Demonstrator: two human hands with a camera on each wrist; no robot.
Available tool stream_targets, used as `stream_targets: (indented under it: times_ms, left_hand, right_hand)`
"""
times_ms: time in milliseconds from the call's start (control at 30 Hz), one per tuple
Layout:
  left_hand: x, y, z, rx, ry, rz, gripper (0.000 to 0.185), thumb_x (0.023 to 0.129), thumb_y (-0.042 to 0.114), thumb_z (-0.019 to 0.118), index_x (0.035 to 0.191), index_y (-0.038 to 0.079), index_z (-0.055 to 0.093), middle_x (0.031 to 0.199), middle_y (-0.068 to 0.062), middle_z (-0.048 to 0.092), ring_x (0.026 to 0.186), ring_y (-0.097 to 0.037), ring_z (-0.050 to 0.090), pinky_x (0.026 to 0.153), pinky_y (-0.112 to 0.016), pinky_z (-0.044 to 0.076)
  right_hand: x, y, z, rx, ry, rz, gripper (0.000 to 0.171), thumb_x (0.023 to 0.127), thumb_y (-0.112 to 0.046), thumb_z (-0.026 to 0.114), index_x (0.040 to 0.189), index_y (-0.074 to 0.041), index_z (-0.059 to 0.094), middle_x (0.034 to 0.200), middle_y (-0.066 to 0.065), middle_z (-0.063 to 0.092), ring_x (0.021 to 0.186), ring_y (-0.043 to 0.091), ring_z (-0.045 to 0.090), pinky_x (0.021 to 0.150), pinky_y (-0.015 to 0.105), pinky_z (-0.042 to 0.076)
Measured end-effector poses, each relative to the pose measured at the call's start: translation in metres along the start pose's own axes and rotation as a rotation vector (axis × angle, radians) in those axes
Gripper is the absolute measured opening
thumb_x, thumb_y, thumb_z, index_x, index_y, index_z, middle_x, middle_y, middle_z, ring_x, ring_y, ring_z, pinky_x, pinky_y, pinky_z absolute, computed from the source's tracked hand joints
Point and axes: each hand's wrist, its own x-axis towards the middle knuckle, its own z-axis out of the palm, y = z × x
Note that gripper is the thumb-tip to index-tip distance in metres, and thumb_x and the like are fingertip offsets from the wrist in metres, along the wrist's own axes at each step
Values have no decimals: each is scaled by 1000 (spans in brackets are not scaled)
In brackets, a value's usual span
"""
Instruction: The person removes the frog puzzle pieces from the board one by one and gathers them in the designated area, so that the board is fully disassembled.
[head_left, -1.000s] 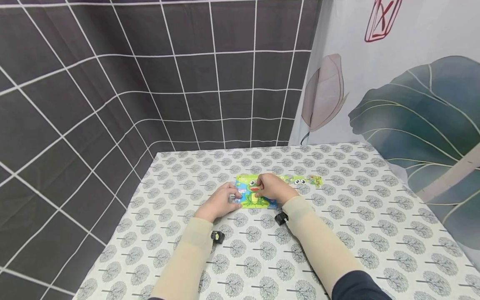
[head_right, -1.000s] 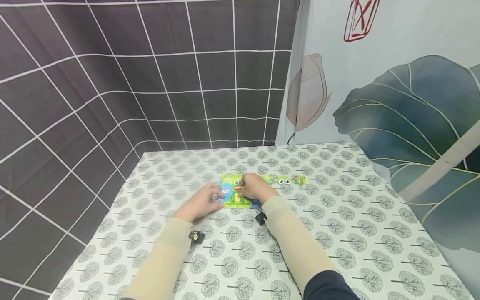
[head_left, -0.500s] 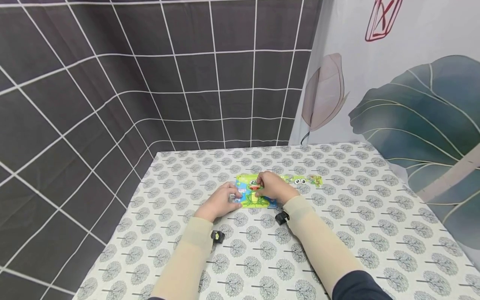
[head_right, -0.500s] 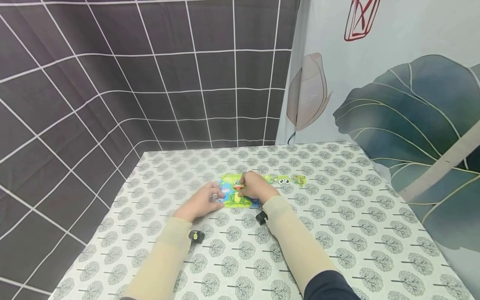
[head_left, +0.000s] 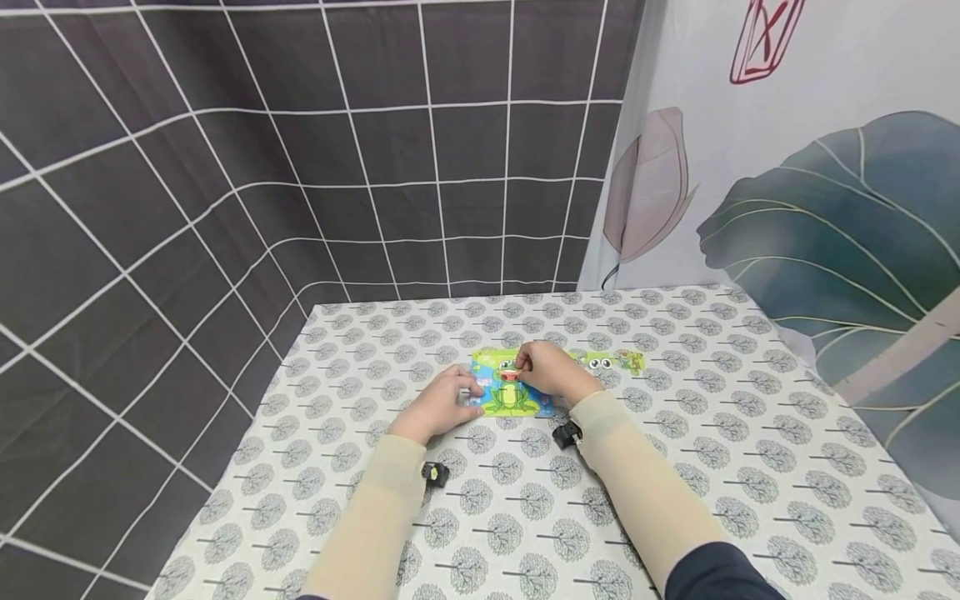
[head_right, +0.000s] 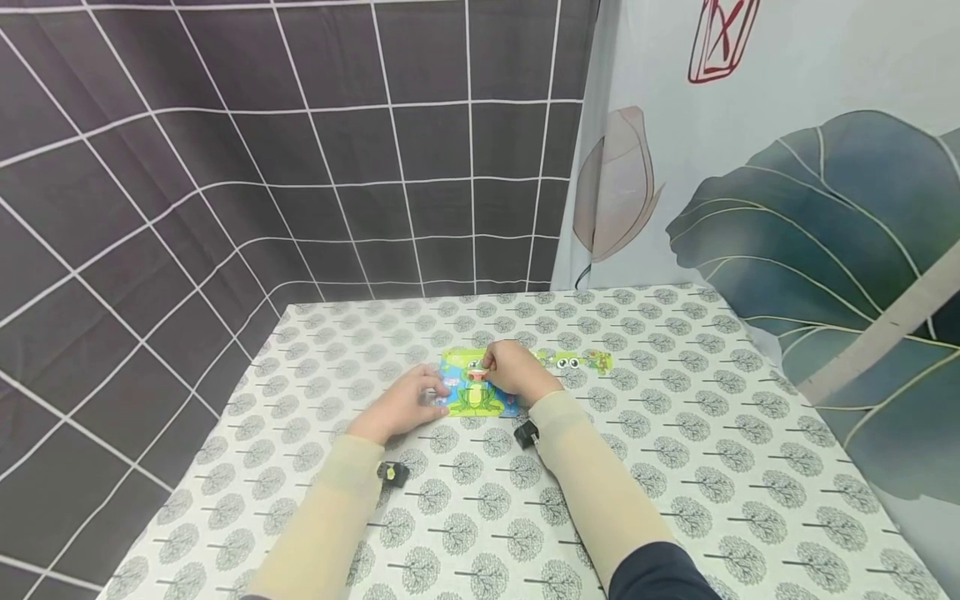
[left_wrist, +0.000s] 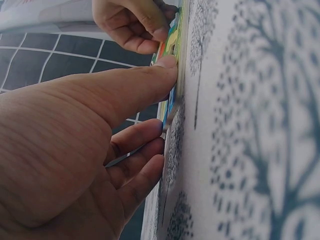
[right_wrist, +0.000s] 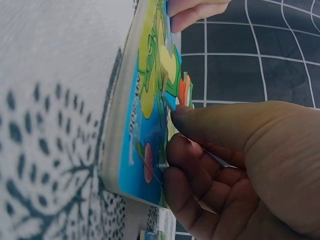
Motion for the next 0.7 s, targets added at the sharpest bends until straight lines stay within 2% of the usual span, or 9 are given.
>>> stream_targets:
  times_ms: [267, 533, 700]
  left_hand:
    - [0, 1, 0, 0, 2, -6, 27, 89, 24, 85, 113, 18, 77, 131, 3, 56, 131, -24, 54, 118, -44, 41]
    - [-1, 2, 0, -3, -2, -10, 27, 89, 24, 85, 114, 17, 76, 132, 3, 56, 133, -24, 53, 119, -44, 40]
    - [-1, 2, -1, -1, 0, -12, 27, 89, 25, 85, 113, 18, 76, 132, 3, 56, 133, -24, 53, 119, -45, 40]
  right_hand:
    - [1, 1, 1, -46, 30, -1, 10, 95, -11, 76, 92, -10, 66, 85, 4, 65, 49, 16, 60, 55, 30, 55]
    - [-1, 1, 2, -101, 67, -23, 13, 92, -10, 78, 88, -13, 67, 80, 1, 65, 52, 13, 59, 71, 32, 54]
    - [-4, 0, 0, -102, 83, -24, 13, 91, -9, 79, 88, -13, 67, 79, 0, 64, 53, 14, 60, 75, 34, 54]
